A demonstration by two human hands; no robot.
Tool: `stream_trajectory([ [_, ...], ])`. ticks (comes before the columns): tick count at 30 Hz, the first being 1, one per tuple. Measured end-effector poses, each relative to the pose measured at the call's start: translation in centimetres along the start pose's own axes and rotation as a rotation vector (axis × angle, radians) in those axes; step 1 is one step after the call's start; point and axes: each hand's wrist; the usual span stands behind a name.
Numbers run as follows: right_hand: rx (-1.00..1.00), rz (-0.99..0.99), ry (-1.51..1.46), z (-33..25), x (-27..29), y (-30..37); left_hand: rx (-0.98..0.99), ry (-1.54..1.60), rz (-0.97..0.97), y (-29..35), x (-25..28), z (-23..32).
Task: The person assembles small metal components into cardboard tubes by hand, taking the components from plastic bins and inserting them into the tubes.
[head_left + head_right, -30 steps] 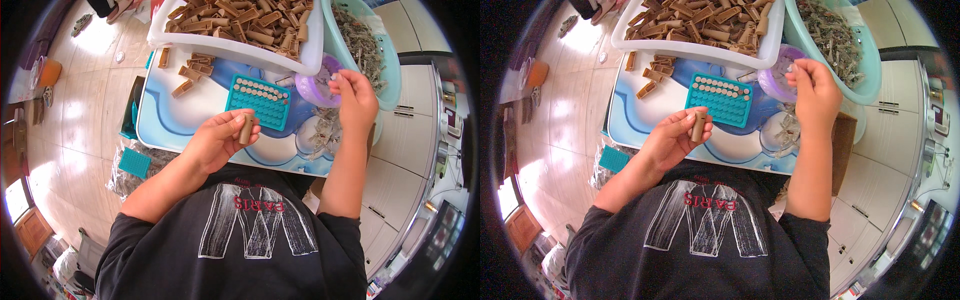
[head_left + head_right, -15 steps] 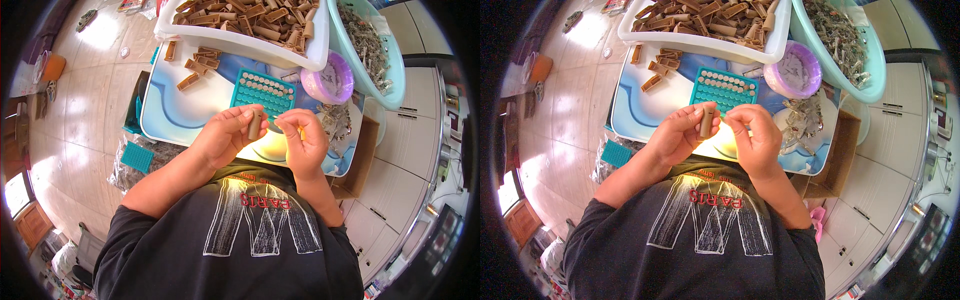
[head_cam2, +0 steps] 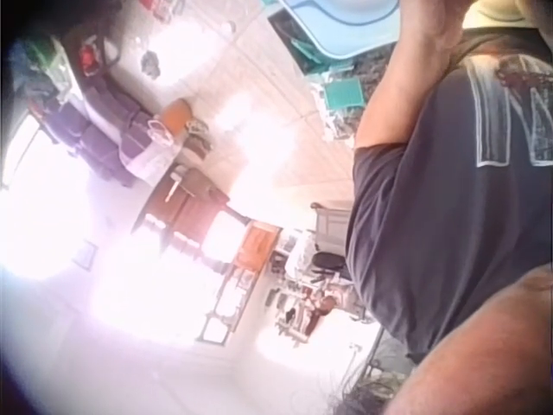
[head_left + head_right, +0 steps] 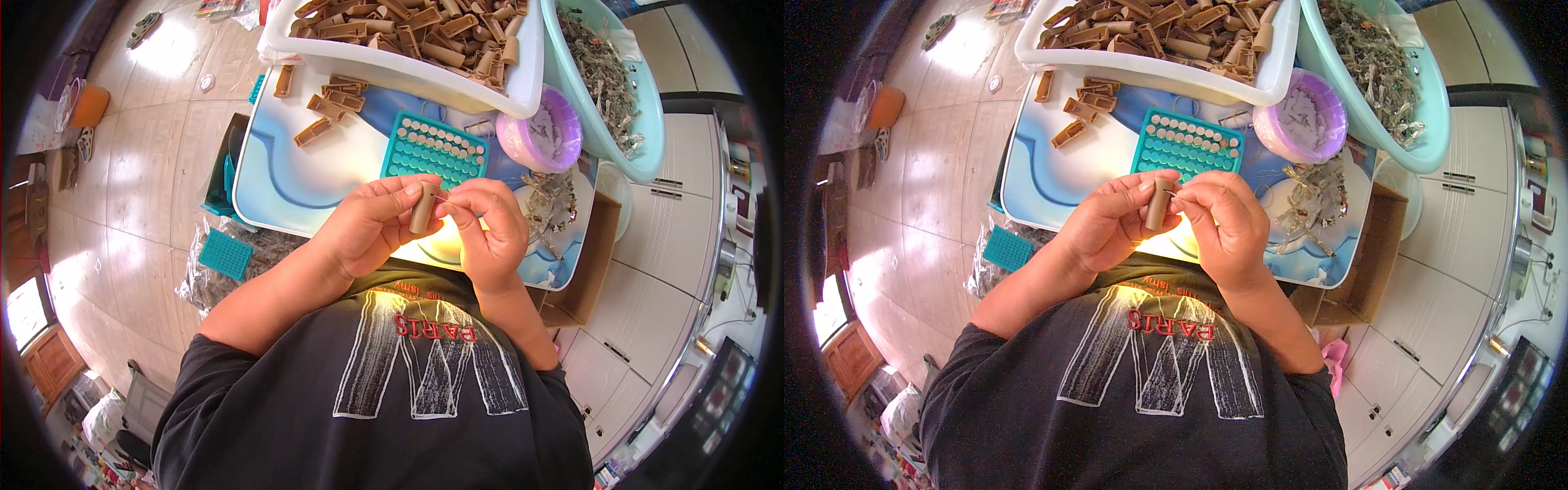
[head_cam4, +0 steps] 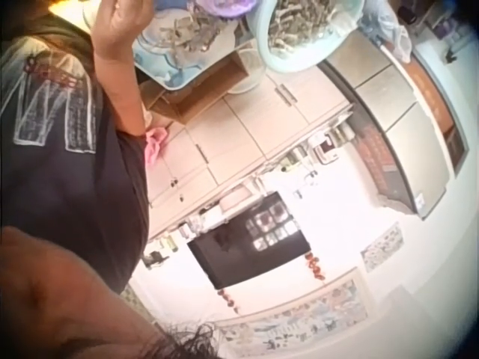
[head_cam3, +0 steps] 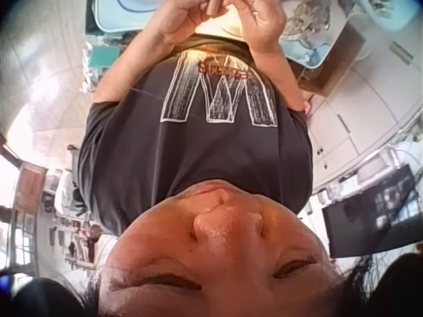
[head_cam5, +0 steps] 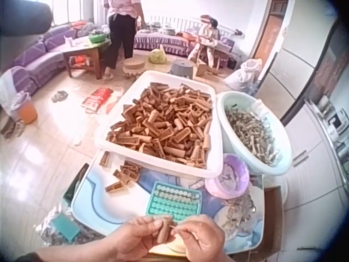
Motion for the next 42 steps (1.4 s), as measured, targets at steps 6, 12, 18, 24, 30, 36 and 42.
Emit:
stream_trajectory([
  [6,0.031,-0.023,0.034,0.5,-0.1,0.4,0.023,-0.063,0.012,0.3,-0.5,0.1],
  [12,-0.014,0.001,0.021,-0.4,-0.4,0.0,0.001,-0.106,0.011,0.4,-0.2,-0.1],
  [18,0.077,-0.053,0.071,0.1,-0.1,0.3,0.032,-0.086,0.006,0.6,-0.6,-0.1],
  [24,0.061,-0.039,0.104,0.5,-0.5,0.3,-0.015,-0.131,0.061,0.3,-0.6,-0.6],
  [30,-0.005,-0.043,0.117,0.5,-0.3,0.4,0.006,-0.143,0.087,0.3,-0.8,-0.5],
  [36,-0.03,-0.051,0.212,0.8,-0.4,0.6,-0.099,-0.124,0.149,-0.4,-0.2,-0.9],
  [42,0.059,-0.296,0.61,0.1,-0.4,1.0,-0.145,-0.255,0.196,-0.4,-0.2,-1.2],
])
Point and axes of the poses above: each hand's wrist, its own y-axis away from the middle knuckle, its own x-axis out of the back of the hand, z = x × y, and after that the axes turned 15 degrees about -y, right-handed
